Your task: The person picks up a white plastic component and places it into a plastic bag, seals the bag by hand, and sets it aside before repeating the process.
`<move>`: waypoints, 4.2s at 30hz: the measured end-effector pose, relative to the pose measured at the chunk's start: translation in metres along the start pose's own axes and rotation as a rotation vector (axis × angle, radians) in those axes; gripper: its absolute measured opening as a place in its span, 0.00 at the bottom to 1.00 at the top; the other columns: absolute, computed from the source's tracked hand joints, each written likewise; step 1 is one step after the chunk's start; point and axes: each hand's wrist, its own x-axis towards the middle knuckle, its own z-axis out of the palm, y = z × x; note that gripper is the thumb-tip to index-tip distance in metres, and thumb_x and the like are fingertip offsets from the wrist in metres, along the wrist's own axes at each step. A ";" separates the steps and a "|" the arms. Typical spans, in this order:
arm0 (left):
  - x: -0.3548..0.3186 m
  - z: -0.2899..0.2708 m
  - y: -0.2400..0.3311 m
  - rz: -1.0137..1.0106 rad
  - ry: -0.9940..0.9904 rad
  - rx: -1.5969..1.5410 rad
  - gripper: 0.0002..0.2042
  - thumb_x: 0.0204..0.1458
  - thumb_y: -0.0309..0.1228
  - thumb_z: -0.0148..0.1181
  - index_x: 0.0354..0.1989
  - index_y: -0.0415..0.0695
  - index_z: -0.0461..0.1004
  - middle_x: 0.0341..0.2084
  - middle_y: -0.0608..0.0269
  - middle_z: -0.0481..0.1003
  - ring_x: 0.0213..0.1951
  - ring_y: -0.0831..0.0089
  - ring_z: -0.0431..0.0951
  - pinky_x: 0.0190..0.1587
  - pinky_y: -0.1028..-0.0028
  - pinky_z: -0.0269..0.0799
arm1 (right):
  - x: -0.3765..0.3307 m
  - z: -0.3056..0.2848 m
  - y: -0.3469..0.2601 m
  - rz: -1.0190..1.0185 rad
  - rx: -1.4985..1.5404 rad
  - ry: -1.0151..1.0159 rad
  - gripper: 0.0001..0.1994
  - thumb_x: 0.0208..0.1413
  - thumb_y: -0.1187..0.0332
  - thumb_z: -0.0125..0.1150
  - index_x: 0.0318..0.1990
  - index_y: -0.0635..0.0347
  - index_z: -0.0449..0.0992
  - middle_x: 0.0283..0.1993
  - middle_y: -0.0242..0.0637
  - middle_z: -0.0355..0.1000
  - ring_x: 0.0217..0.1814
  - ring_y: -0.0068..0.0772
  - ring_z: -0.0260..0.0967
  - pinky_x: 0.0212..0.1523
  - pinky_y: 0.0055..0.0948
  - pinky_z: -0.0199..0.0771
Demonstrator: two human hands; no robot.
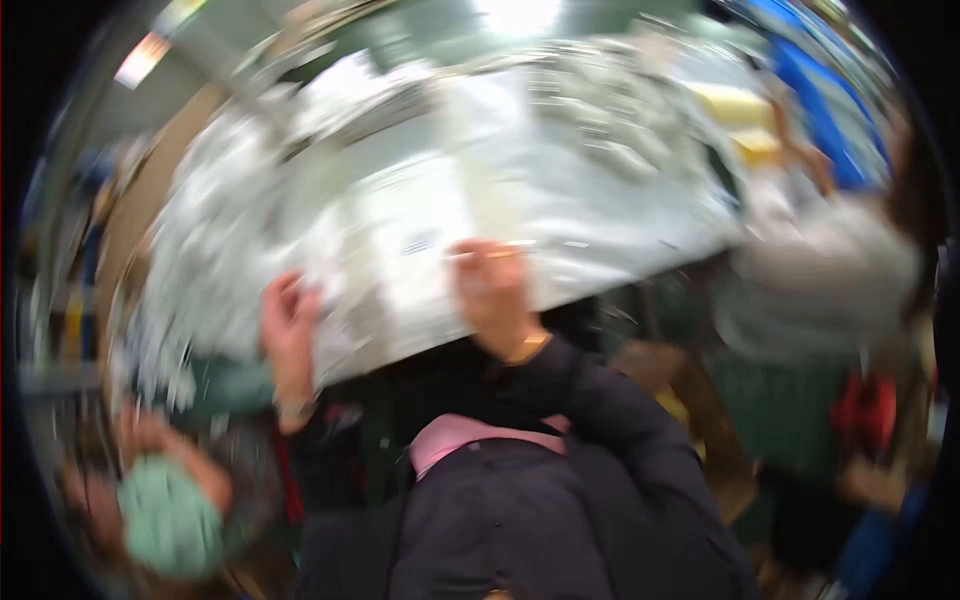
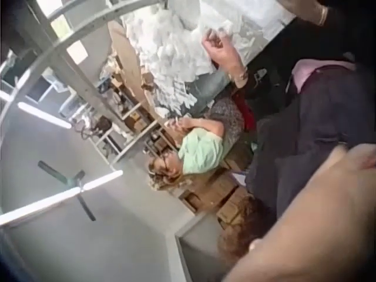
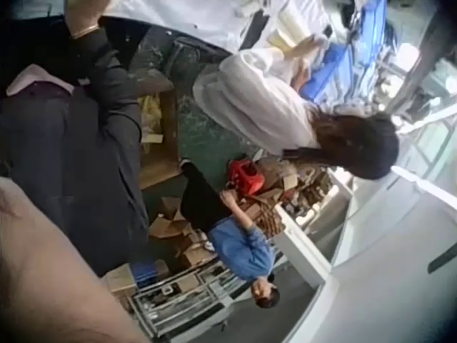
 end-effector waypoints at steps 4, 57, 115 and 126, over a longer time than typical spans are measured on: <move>0.000 -0.033 -0.001 0.064 0.228 0.271 0.19 0.62 0.33 0.73 0.57 0.41 0.76 0.43 0.62 0.81 0.40 0.74 0.81 0.43 0.72 0.79 | 0.007 -0.010 -0.016 0.043 -0.030 -0.119 0.08 0.62 0.77 0.70 0.47 0.58 0.81 0.31 0.33 0.74 0.35 0.33 0.67 0.41 0.35 0.70; -0.053 0.080 0.001 0.602 -0.187 0.450 0.13 0.55 0.31 0.75 0.48 0.47 0.84 0.55 0.64 0.82 0.61 0.58 0.78 0.62 0.61 0.68 | 0.069 -0.110 0.017 0.030 -0.478 -0.268 0.21 0.62 0.58 0.75 0.59 0.56 0.83 0.50 0.38 0.84 0.40 0.31 0.78 0.42 0.32 0.78; -0.092 0.087 0.001 0.428 0.023 0.455 0.05 0.50 0.27 0.71 0.31 0.48 0.79 0.48 0.64 0.78 0.62 0.55 0.72 0.65 0.55 0.57 | 0.011 -0.052 -0.051 -0.088 -0.227 -0.552 0.21 0.54 0.68 0.80 0.53 0.56 0.77 0.50 0.36 0.79 0.32 0.38 0.82 0.32 0.38 0.79; -0.093 0.077 0.005 0.128 -0.054 0.207 0.05 0.60 0.27 0.69 0.33 0.42 0.80 0.30 0.64 0.78 0.26 0.71 0.77 0.30 0.74 0.71 | 0.015 -0.055 -0.043 -0.113 -0.388 -0.403 0.22 0.54 0.73 0.75 0.57 0.54 0.77 0.40 0.34 0.77 0.27 0.30 0.75 0.30 0.36 0.73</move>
